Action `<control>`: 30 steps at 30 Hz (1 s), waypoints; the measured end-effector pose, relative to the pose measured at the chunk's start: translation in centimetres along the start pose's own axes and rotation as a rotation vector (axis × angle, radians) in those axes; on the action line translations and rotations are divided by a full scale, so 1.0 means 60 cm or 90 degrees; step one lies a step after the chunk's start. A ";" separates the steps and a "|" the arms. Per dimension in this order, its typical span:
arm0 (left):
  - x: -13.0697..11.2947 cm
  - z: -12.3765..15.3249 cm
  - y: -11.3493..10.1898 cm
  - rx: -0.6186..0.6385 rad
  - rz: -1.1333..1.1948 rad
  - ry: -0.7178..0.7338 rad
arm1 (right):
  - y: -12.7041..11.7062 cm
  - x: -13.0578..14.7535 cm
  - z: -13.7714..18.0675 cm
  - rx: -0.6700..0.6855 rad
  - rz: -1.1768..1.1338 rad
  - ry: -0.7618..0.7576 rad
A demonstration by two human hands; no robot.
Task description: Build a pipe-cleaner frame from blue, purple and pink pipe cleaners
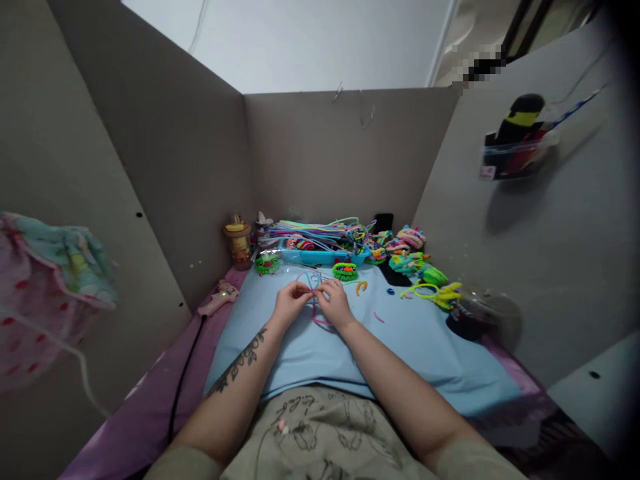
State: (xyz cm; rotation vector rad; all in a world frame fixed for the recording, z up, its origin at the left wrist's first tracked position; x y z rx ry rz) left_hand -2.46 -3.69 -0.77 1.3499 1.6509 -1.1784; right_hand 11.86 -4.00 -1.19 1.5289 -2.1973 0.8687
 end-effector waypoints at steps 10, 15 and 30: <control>0.008 -0.002 0.005 0.000 -0.006 0.002 | 0.004 -0.010 -0.002 0.010 -0.028 0.026; 0.024 -0.014 -0.003 -0.055 0.020 -0.024 | -0.004 -0.013 -0.001 -0.040 -0.041 0.046; 0.038 -0.026 -0.019 -0.104 0.059 -0.059 | 0.010 0.013 0.001 0.073 -0.119 -0.015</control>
Point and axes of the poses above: each hand's wrist, its own z-axis away from the middle knuckle, its own y-axis out of the palm, x = y × z, the point moved 3 cm from there along -z, towards the middle knuckle, and after that the axes turned 14 degrees about -z, right-handed, at the moved point
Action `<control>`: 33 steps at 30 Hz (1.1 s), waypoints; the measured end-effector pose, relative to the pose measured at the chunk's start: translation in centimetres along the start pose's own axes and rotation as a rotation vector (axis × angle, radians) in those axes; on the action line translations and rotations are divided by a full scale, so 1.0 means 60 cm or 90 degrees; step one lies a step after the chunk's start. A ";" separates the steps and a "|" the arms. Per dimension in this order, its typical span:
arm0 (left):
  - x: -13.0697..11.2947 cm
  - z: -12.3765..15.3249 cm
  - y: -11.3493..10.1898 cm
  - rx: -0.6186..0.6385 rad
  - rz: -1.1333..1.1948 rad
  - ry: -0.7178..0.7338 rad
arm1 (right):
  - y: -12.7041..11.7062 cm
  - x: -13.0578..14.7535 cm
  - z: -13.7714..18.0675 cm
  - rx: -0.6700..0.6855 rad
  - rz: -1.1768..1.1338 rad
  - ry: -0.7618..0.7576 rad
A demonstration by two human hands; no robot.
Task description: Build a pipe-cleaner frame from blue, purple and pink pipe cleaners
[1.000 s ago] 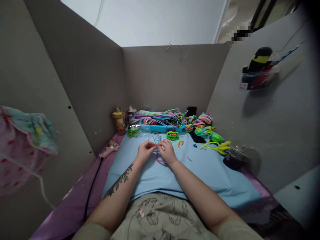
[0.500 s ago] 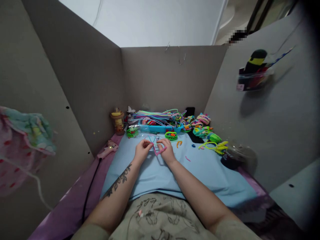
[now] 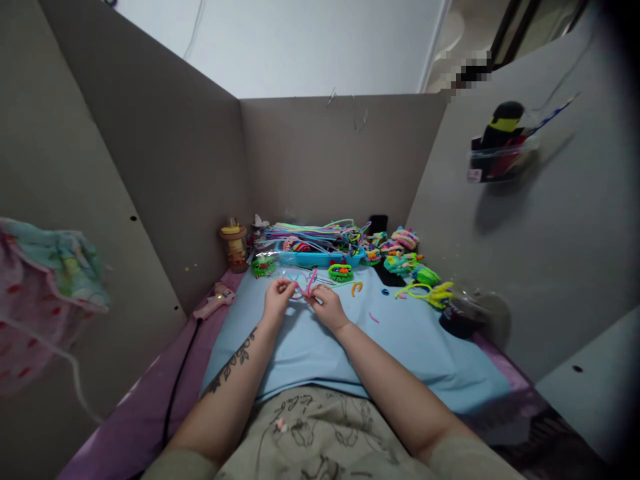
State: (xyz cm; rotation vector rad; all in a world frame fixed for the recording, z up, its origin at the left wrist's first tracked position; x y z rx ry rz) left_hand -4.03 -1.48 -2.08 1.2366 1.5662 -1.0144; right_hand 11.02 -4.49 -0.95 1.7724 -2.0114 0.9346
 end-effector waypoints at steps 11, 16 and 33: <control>-0.025 0.029 0.029 0.108 -0.127 0.113 | -0.039 -0.003 -0.008 -0.162 -0.039 0.050; -0.017 0.022 0.021 0.087 -0.131 0.104 | -0.033 -0.015 -0.015 -0.125 -0.074 0.081; -0.022 0.033 0.026 0.160 -0.194 0.194 | -0.027 -0.061 -0.003 -0.099 -0.038 0.156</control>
Point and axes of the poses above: each hand's wrist, its own z-axis away from the middle knuckle, its own y-axis out of the palm, x = y × z, the point moved 3 cm from there along -z, towards the middle knuckle, and after that the axes turned 14 degrees about -z, right-handed, at the moved point
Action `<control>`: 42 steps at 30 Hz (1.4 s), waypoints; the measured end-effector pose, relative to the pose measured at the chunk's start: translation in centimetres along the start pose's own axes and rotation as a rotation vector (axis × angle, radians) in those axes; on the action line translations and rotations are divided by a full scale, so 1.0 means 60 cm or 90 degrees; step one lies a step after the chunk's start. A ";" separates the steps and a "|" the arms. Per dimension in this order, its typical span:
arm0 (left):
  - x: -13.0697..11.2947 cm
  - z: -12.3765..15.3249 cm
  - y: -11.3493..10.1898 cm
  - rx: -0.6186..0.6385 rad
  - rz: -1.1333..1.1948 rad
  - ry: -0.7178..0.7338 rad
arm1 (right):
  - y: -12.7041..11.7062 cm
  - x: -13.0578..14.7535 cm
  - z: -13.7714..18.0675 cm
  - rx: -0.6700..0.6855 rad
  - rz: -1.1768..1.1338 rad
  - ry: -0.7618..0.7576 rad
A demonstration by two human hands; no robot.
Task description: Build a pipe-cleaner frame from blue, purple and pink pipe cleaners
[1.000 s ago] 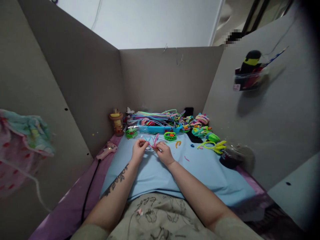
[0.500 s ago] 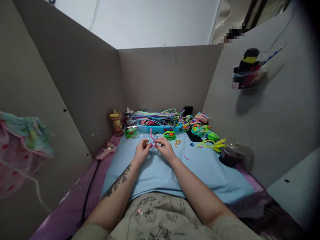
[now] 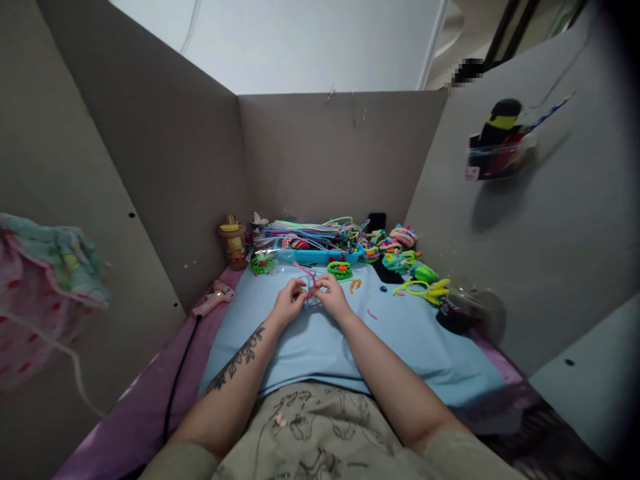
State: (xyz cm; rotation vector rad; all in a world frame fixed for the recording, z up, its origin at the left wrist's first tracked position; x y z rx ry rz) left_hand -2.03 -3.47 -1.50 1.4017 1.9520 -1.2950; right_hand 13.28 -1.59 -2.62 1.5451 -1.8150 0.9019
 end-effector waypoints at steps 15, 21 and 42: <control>-0.005 0.007 -0.013 -0.149 -0.170 0.020 | 0.000 -0.019 0.003 -0.062 0.061 0.002; -0.011 0.006 -0.002 -0.085 -0.155 0.039 | 0.007 -0.017 0.004 -0.063 0.020 -0.002; 0.004 -0.003 -0.013 -0.113 -0.131 -0.063 | -0.009 0.029 0.010 -0.112 0.059 -0.136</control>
Point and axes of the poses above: each hand's wrist, its own z-axis away from the middle knuckle, its own y-axis out of the palm, x = y × z, the point moved 3 cm from there along -z, towards the middle knuckle, and after that the axes turned 14 degrees about -z, right-handed, at the moved point
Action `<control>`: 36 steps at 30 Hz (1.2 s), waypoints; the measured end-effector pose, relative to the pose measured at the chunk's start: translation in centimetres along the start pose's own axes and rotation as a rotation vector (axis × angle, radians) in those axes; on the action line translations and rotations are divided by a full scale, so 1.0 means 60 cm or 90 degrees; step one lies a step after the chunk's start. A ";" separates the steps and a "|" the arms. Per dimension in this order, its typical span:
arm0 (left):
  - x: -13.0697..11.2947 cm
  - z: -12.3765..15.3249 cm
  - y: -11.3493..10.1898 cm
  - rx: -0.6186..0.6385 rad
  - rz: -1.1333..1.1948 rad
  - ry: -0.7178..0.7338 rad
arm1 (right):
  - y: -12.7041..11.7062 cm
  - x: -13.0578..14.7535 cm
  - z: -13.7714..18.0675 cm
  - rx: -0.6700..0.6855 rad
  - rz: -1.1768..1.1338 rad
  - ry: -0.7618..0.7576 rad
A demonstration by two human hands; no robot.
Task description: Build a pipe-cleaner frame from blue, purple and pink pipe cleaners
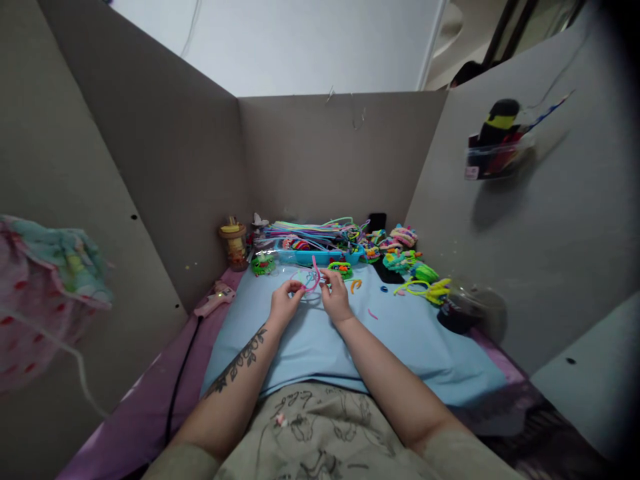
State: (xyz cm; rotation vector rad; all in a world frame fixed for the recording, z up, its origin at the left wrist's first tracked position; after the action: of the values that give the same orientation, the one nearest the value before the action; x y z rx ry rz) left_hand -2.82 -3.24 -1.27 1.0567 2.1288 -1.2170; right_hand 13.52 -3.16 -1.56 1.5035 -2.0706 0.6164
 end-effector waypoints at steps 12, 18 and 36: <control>0.006 0.004 0.013 0.057 -0.009 0.046 | -0.011 0.012 -0.007 -0.015 0.063 -0.071; -0.001 0.006 0.010 0.054 -0.016 0.060 | -0.015 0.017 -0.012 -0.009 0.056 -0.040; -0.004 0.003 0.007 0.059 0.073 0.053 | 0.012 0.016 -0.004 0.121 -0.045 0.023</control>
State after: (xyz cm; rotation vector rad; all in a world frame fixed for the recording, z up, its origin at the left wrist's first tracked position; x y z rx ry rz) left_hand -2.33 -3.39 -1.40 1.2728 2.0587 -1.2465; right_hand 12.62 -3.47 -0.81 1.6490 -1.9687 0.8268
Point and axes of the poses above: each hand's wrist, its own z-axis away from the middle knuckle, its own y-axis out of the palm, x = y × z, the point moved 3 cm from there along -z, towards the middle knuckle, and after that the axes turned 14 degrees about -z, right-handed, at the moved point
